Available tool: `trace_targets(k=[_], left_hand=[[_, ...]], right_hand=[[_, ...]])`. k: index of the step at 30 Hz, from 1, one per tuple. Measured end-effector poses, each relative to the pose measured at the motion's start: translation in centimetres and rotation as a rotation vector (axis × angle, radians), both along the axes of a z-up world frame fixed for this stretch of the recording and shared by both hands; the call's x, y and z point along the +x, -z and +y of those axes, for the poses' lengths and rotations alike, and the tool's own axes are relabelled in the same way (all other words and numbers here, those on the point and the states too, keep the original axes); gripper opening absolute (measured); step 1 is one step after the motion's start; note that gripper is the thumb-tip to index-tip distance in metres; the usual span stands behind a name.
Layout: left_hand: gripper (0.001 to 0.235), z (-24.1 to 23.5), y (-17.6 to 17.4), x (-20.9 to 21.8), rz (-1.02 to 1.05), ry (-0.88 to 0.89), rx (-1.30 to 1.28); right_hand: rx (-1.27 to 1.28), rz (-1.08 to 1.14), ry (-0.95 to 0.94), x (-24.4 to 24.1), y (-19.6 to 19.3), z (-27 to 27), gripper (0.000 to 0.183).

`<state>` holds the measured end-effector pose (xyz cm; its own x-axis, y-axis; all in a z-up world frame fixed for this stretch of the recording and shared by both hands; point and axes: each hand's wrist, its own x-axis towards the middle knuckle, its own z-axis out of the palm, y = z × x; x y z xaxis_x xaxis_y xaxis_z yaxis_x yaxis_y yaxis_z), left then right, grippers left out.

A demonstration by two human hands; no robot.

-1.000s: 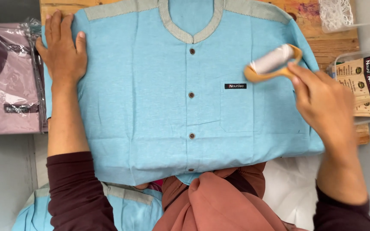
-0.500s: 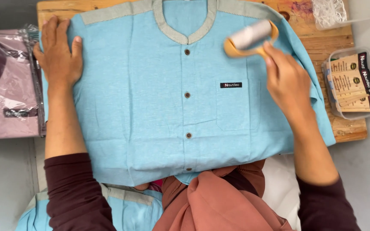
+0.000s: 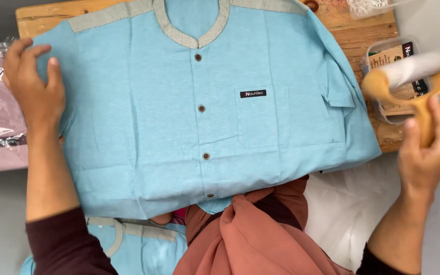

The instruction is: The person uses a lint roller to clean a light blue shirt on a wooden table. They roll the sleeve, then the body of the shirt, and finally the back, systematically covering the entire garment.

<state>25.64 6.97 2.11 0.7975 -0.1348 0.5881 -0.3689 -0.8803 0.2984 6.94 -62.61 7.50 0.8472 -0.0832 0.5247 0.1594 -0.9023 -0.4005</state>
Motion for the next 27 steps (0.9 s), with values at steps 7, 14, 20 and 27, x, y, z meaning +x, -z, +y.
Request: trace_targets(k=[7, 14, 20, 27], left_hand=[[0.015, -0.9, -3.7, -16.6, 0.072, -0.128, -0.012], [0.020, -2.9, 0.1, -26.7, 0.260, -0.405, -0.057], [0.033, -6.0, -0.6, -25.8, 0.258, -0.547, -0.212], [0.026, -5.2, -0.4, -24.6, 0.510, -0.606, -0.142]], right_hand=[[-0.331, -0.208, 0.118, 5.1, 2.7, -3.1, 0.033], [-0.344, -0.268, 0.179, 3.4, 2.8, -0.3, 0.036], [0.018, 0.028, 0.017, -2.8, 4.1, 6.2, 0.018], [0.103, 0.313, 0.094, -3.9, 4.3, 6.7, 0.023]])
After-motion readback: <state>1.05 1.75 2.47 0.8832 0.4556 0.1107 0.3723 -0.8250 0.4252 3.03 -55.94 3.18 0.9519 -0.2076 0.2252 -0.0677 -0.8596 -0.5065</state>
